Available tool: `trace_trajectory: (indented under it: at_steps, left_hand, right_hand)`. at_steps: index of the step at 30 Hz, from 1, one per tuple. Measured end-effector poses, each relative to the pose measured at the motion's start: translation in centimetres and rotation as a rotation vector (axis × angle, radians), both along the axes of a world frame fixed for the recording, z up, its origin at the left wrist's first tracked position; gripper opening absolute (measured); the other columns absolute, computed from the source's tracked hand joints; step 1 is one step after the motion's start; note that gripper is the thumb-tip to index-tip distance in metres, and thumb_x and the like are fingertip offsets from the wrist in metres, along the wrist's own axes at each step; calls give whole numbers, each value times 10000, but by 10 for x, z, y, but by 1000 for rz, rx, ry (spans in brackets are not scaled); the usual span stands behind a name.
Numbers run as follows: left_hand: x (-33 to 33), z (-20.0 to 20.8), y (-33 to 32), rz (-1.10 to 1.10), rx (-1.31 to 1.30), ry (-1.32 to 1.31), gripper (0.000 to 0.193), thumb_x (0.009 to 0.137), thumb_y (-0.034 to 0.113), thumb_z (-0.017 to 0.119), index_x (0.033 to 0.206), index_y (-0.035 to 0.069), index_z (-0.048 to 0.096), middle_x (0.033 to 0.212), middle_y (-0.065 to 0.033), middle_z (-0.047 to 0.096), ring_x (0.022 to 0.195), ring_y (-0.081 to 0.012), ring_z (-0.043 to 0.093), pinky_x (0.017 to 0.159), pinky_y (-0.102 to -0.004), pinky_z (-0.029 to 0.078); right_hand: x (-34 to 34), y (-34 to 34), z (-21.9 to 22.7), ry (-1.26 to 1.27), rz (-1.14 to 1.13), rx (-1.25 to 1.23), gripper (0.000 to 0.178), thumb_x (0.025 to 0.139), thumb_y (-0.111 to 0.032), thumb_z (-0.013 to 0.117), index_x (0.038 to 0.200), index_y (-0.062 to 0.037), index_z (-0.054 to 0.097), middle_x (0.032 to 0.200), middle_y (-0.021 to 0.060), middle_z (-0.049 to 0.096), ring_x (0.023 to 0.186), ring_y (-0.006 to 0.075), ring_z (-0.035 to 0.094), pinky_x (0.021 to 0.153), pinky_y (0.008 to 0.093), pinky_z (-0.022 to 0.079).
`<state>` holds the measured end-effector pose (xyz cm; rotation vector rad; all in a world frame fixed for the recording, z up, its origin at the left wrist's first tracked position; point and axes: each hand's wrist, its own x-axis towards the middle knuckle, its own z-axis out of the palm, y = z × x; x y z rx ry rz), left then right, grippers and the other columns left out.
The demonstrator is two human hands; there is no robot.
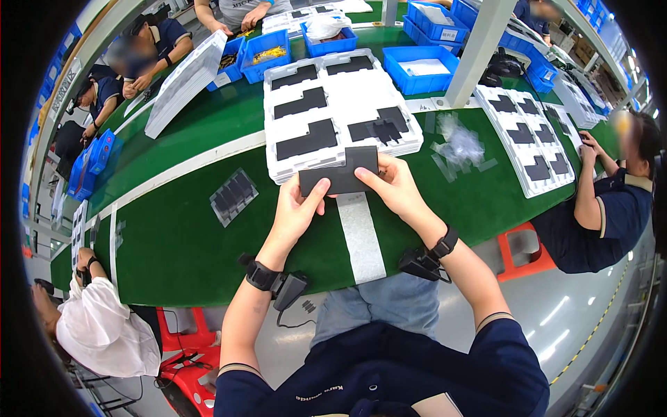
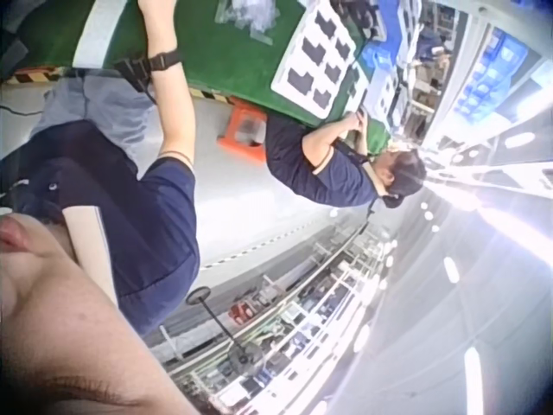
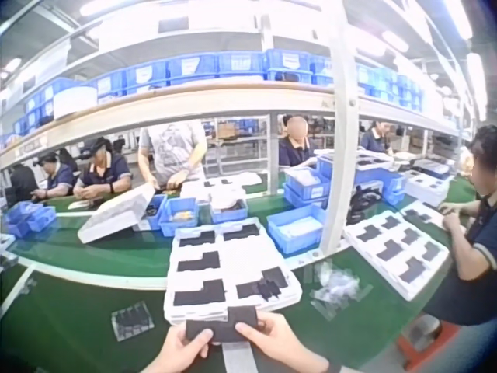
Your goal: Manually assemble plastic components and small internal parts on an assembly line.
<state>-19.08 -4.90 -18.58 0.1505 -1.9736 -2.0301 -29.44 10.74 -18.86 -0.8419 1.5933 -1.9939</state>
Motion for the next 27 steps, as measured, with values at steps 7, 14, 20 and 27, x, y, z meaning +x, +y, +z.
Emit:
trace_trajectory:
  at_steps: [7,14,20,27]
  left_hand:
    - [1,2,1,21,-4,12,204,877,185,572,958,0,545,752,-71,613,492,-53,446,461,-187,372]
    - [1,2,0,82,9,30,195,880,181,567,948,1,544,762,-66,612,491,-53,445,456,-189,370]
    - [-1,-1,-5,-17,14,3,234,904,220,519,1010,12,540,809,-74,616,535,-63,475,492,-191,395]
    - [-5,-4,-9,-160,0,-72,219,882,209,545,981,15,569,762,-59,618,560,-65,511,540,-186,416]
  right_hand:
    - [0,1,2,8,16,-2,240,846,-106,596,1039,37,578,947,54,627,827,79,568,739,229,461]
    - [-1,1,0,-40,95,93,203,854,-142,591,976,20,586,900,56,634,747,97,603,642,223,461]
    - [-3,1,-2,-26,-2,34,169,856,-134,586,921,23,585,828,47,627,697,97,608,578,206,446]
    - [-41,-4,38,133,-318,70,254,831,-272,616,763,-28,597,669,50,638,521,47,498,498,196,392]
